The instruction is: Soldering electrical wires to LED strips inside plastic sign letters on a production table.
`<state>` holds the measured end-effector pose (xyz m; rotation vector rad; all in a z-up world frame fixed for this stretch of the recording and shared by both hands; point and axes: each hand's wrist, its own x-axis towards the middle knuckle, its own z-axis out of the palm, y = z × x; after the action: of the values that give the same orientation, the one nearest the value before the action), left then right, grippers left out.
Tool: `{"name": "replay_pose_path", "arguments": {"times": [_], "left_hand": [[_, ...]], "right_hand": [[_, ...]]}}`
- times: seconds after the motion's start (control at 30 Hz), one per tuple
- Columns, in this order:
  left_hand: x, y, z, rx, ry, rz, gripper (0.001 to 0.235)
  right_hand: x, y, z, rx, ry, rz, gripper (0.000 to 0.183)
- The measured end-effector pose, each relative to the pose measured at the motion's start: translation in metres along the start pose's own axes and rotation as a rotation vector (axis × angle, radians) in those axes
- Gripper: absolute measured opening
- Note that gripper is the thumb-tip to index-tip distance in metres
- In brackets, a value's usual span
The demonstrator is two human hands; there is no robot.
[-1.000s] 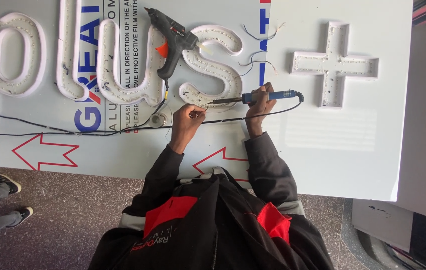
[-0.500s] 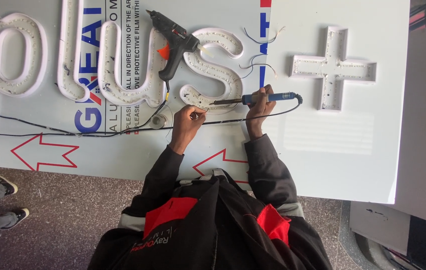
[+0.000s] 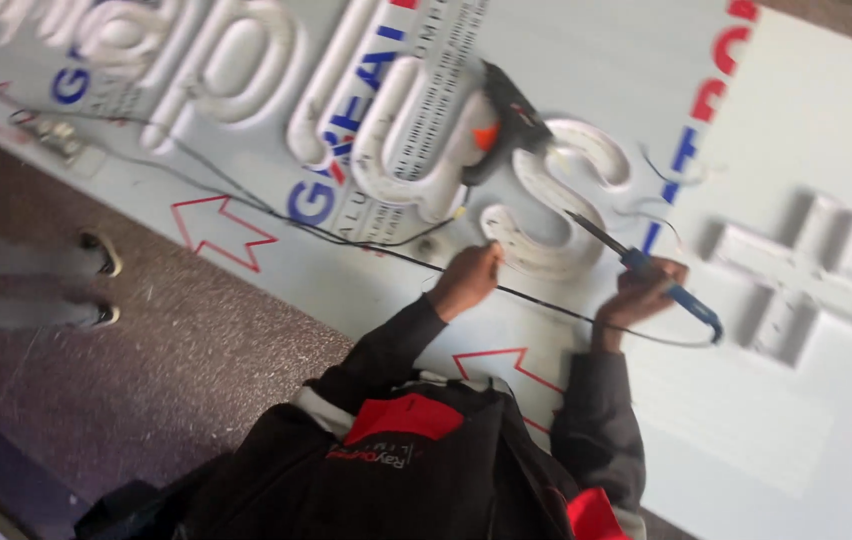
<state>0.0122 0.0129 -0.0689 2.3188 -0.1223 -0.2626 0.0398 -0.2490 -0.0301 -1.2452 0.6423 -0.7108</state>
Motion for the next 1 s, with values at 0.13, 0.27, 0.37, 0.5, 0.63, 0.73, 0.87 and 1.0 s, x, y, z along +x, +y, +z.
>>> {"name": "replay_pose_path", "arguments": {"times": [0.13, 0.27, 0.37, 0.5, 0.63, 0.73, 0.87, 1.0], "left_hand": [[0.007, 0.000, -0.002, -0.109, -0.175, -0.001, 0.018], [0.006, 0.020, -0.019, -0.267, -0.196, 0.008, 0.024], [0.024, 0.021, -0.027, -0.241, 0.151, 0.149, 0.015], [0.071, -0.023, -0.019, 0.045, 0.487, 0.182, 0.012], [0.088, -0.035, -0.012, 0.008, 0.371, 0.079, 0.020], [0.057, 0.013, -0.041, -0.065, 0.397, 0.142, 0.013], [0.030, 0.022, -0.063, 0.077, 0.551, 0.210, 0.007], [0.009, 0.027, -0.080, -0.048, 0.420, 0.189, 0.008]], "right_hand": [[0.013, 0.021, -0.005, -0.019, -0.025, -0.044, 0.029], [0.007, 0.013, -0.005, -0.092, -0.042, -0.093, 0.027], [0.010, 0.011, -0.005, -0.091, -0.048, -0.106, 0.029], [0.005, 0.003, -0.007, -0.073, -0.066, -0.086, 0.030], [-0.008, 0.001, 0.006, 0.024, 0.026, -0.041, 0.027], [0.010, 0.025, -0.006, 0.033, 0.080, 0.006, 0.028], [0.013, 0.033, -0.013, 0.008, 0.020, -0.020, 0.032], [0.005, 0.021, -0.011, -0.020, -0.059, -0.053, 0.034]]}}
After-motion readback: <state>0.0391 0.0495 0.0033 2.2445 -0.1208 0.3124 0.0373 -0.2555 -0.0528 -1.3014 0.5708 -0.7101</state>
